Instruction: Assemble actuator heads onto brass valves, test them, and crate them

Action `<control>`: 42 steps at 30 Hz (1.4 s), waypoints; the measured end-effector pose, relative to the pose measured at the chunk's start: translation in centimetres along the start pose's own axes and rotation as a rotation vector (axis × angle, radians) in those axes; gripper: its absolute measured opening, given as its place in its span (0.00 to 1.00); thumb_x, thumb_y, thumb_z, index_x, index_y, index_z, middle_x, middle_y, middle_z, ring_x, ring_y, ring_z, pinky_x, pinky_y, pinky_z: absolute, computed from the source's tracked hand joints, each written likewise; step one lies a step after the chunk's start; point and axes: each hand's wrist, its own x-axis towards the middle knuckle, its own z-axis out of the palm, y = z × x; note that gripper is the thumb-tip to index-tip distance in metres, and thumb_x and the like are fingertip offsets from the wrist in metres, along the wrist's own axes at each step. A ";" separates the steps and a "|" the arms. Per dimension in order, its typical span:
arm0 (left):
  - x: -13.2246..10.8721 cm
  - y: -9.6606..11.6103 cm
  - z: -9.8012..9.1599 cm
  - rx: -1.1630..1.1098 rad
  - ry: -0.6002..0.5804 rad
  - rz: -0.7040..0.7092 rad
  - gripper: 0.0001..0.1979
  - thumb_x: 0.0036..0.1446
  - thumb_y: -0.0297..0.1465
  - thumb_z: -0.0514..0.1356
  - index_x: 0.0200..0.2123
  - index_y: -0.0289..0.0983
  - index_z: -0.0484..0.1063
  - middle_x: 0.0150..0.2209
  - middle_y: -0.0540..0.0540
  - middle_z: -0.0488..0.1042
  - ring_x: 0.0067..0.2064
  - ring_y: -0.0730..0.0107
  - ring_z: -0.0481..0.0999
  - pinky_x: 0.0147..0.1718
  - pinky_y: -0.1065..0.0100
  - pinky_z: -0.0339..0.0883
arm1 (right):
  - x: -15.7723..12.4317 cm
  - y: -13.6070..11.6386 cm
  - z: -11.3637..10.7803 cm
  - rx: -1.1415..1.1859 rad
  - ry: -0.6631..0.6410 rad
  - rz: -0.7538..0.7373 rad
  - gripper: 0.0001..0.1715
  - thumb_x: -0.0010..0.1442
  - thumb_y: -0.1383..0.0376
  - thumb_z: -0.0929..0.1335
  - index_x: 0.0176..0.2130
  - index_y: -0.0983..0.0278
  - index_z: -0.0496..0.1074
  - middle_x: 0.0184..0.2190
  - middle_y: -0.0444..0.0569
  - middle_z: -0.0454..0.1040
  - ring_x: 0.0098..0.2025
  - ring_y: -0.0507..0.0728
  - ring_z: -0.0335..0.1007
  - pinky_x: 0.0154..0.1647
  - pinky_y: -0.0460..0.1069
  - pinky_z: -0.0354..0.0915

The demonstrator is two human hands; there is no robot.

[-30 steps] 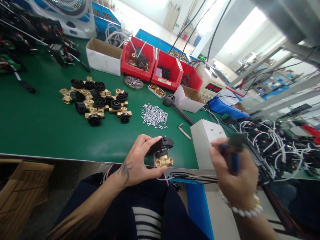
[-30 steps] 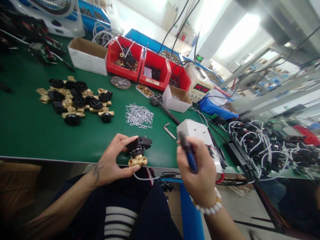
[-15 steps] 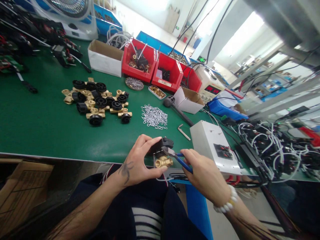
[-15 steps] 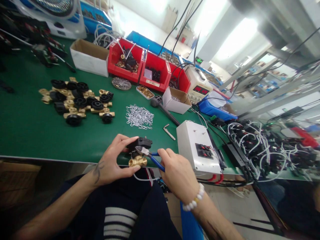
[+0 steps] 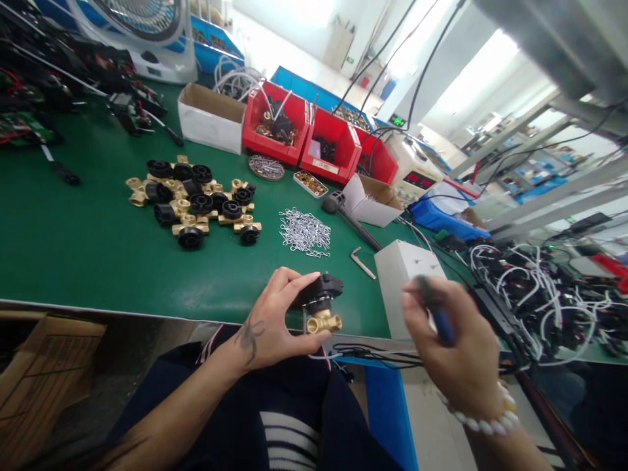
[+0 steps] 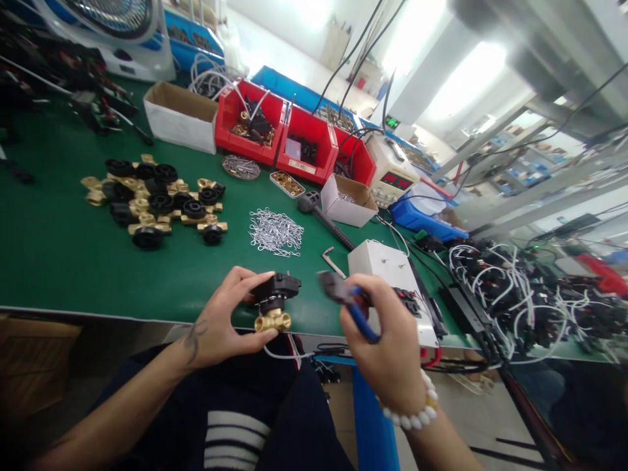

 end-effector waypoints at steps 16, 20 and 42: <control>0.1 0.1 -0.1 0.016 -0.019 -0.010 0.35 0.49 0.34 0.67 0.61 0.39 0.62 0.47 0.43 0.65 0.49 0.60 0.67 0.48 0.55 0.72 | 0.1 0.0 0.3 -0.140 -0.393 -0.180 0.13 0.55 0.75 0.63 0.39 0.62 0.68 0.27 0.45 0.71 0.24 0.54 0.67 0.24 0.47 0.61; 0.1 0.0 0.0 0.010 -0.012 -0.003 0.35 0.50 0.34 0.67 0.61 0.39 0.62 0.47 0.43 0.65 0.49 0.60 0.67 0.48 0.54 0.72 | 0.4 0.0 -0.3 -0.067 -0.158 -0.115 0.10 0.59 0.73 0.64 0.40 0.61 0.68 0.31 0.47 0.73 0.29 0.55 0.69 0.30 0.48 0.65; 0.0 -0.1 0.0 0.018 -0.009 0.008 0.35 0.49 0.35 0.68 0.61 0.40 0.62 0.46 0.44 0.65 0.48 0.60 0.68 0.47 0.54 0.72 | 0.2 0.2 -0.1 -0.013 0.046 -0.074 0.12 0.58 0.73 0.65 0.41 0.60 0.66 0.31 0.46 0.71 0.29 0.55 0.68 0.31 0.48 0.64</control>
